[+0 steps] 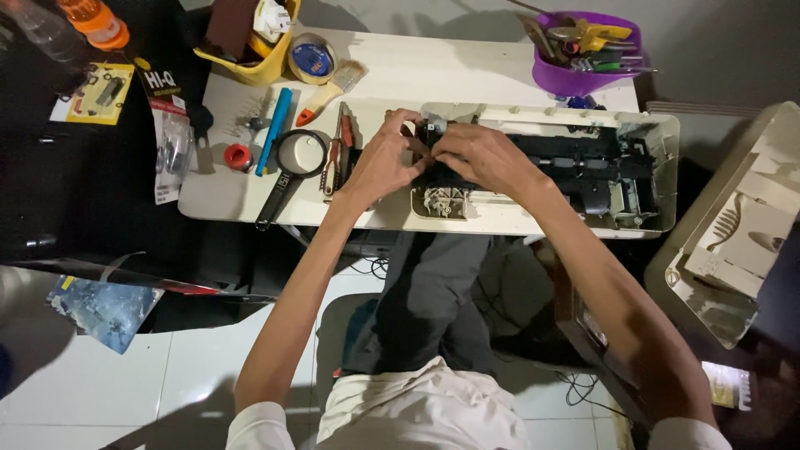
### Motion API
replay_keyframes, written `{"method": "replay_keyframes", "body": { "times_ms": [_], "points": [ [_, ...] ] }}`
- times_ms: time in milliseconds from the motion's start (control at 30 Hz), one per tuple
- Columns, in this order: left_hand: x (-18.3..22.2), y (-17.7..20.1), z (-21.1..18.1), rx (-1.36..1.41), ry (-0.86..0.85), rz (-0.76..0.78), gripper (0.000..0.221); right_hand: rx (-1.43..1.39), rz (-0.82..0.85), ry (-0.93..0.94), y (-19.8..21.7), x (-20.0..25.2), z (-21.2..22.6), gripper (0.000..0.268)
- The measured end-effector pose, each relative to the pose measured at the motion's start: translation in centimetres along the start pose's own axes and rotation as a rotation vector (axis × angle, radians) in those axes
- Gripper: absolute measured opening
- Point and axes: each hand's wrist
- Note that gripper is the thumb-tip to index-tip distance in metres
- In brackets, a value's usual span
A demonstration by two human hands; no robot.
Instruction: Disassembling and inspecting the internal components of a printer on a repair bench.
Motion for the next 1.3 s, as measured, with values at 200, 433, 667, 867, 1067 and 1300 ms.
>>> {"method": "replay_keyframes", "body": {
  "times_ms": [200, 433, 667, 867, 1067, 1300],
  "points": [
    [-0.1, 0.1, -0.3, 0.020, 0.007, 0.000, 0.007, 0.008, -0.030, 0.116, -0.3, 0.2, -1.3, 0.005],
    [0.1, -0.2, 0.2, 0.030, -0.009, -0.012, 0.008, 0.012, -0.063, 0.168, -1.1, 0.7, -2.5, 0.006],
    [-0.1, 0.0, -0.1, -0.034, 0.019, 0.039, 0.010, 0.068, -0.082, 0.147, -1.8, 1.0, -2.6, 0.007],
    [-0.1, -0.3, 0.9, -0.032, 0.011, 0.056, 0.008, 0.084, -0.073, 0.137, -1.6, 0.7, -2.4, 0.007],
    [-0.1, 0.1, 0.1, -0.030, 0.010, 0.047, 0.009, 0.148, -0.061, 0.156, -1.2, 0.7, -2.3, 0.005],
    [-0.1, 0.0, 0.5, -0.016, 0.004, 0.038, 0.009, 0.109, -0.053, 0.073, -1.7, 0.8, -2.8, 0.006]
  ]
}}
Point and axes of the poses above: each hand's wrist, its own x-axis away from the middle knuckle, its own y-axis out of the back of the hand, z = x × y, and after that the axes turned 13 degrees about -z, right-handed
